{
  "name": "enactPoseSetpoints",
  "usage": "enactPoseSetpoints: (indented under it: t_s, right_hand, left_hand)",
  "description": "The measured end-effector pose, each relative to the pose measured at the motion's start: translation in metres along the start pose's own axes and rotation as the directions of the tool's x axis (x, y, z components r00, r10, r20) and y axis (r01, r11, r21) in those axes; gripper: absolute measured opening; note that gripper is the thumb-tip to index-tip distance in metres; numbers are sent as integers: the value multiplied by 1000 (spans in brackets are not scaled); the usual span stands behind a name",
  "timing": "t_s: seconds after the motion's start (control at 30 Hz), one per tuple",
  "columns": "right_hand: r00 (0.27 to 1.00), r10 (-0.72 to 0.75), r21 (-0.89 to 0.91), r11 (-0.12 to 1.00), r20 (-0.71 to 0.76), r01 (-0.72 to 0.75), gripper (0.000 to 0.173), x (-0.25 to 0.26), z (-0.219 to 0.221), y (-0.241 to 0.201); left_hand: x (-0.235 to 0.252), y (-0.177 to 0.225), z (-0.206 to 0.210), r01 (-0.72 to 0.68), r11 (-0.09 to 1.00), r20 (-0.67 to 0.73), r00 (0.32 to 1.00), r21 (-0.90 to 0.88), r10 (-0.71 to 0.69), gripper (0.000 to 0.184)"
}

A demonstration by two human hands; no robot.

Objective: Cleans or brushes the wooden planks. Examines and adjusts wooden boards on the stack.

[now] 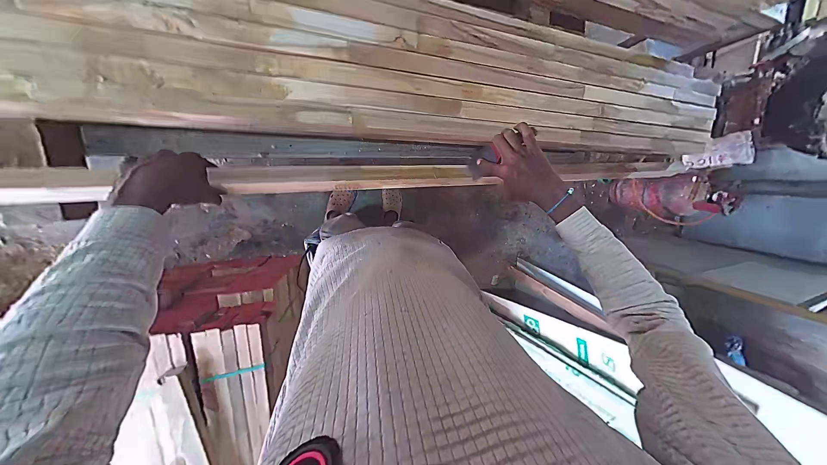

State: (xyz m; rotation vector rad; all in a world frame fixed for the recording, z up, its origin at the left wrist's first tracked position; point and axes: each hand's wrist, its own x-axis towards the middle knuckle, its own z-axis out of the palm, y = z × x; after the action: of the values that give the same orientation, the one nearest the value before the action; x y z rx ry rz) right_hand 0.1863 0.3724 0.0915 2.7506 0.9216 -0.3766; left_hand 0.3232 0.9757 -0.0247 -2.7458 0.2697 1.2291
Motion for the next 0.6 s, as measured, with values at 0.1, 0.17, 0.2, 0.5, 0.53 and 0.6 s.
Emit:
enactPoseSetpoints:
  t_s: [0.1, 0.17, 0.2, 0.5, 0.53, 0.6]
  right_hand:
    - [944, 327, 142, 933, 41, -330, 31, -49, 4, 3]
    - [768, 603, 386, 670, 216, -635, 29, -79, 15, -1]
    - [672, 689, 501, 494, 273, -711, 27, -91, 25, -7]
    - [78, 962, 643, -114, 262, -757, 46, -25, 72, -91]
    - [70, 969, 645, -103, 237, -758, 48, -14, 78, -100]
    - [54, 965, 598, -114, 256, -794, 51, 5, 87, -129]
  left_hand:
    - [13, -5, -5, -28, 998, 85, 996, 49, 23, 42]
    - [25, -12, -8, -128, 989, 142, 983, 77, 116, 45]
    - [26, -16, -10, -246, 965, 119, 965, 85, 236, 49]
    - [-102, 129, -156, -64, 994, 472, 881, 92, 13, 36]
    - [-100, 131, -150, -23, 993, 474, 880, 117, -35, 43]
    - [-78, 111, -120, 8, 985, 446, 891, 175, -86, 63]
